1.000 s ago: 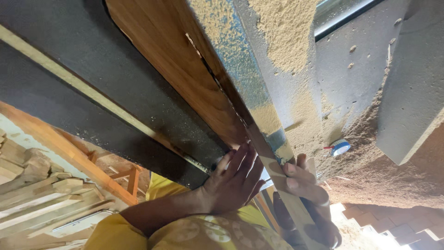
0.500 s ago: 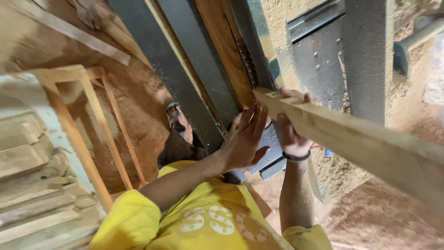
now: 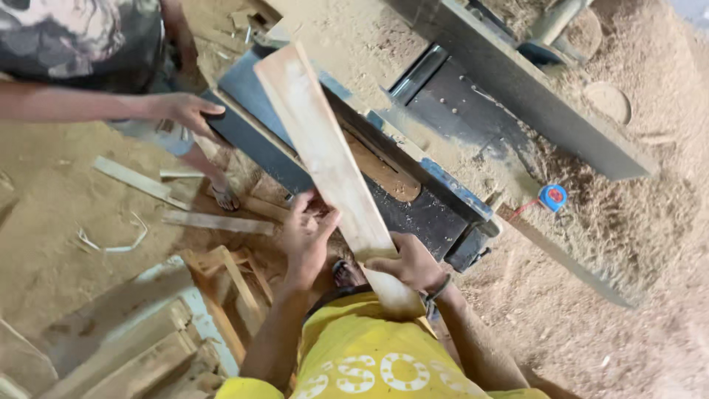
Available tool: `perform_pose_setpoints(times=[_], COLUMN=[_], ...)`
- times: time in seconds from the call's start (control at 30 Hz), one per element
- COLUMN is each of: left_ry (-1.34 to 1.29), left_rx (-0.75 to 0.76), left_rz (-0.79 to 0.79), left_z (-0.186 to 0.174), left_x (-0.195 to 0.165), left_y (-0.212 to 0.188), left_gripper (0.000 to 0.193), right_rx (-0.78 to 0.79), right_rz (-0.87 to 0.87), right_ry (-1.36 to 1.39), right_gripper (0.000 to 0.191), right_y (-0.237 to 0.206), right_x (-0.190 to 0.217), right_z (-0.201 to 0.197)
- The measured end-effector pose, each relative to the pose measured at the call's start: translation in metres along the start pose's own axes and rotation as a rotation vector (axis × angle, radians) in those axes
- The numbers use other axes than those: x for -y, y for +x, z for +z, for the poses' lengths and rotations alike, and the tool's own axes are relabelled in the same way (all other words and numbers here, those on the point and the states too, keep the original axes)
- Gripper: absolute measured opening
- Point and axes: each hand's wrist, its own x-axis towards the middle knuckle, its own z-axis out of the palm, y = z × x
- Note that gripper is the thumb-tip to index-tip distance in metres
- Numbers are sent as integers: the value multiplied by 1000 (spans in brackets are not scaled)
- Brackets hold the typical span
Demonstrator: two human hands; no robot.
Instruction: The person feeds wooden boards through a jointer machine to plane their edges, then lifts each board to check it and measures a board with a tape measure. The person stacks the finished boards on a nearby rack and picks up the next board to continue.
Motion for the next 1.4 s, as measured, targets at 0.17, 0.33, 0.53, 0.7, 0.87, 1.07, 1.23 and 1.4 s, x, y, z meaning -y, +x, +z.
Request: perform_pose_setpoints(times=[0.17,0.33,0.53,0.7,0.87,1.07,1.23,1.4], left_ry=[-381,-149,990,981,952,1380,1249,1249], left_rx=[-265,-212,-110,322,859,1215,984,1065], left_rz=[-82,-123,13,742,1146,732,917,984], left_z=[-10,-22,-4,76,218,284,271,260], left_x=[39,42,3,-1,28,51,56,56], left_y=[7,14,5,12,33,55,57,69], left_gripper=[42,40,38,31,63,19,21,31], right_rx=[-155,-457,-767,-1436,-1165,-1123,-1132,-1057], right_rz=[58,-70,-314,-11,271,176,468,485], right_ry=[-378,-532,-664,-433,515,1069,970,1074], right_gripper=[96,87,52,47,65,47,59,59], right_y=[-21,-50,-64,-96,-83,-43,-29,-17], right_x=[11,1,-65,-164,-235,-228,-220,-220], right_z=[7,19,23,-15,-49,-64,-75,-80])
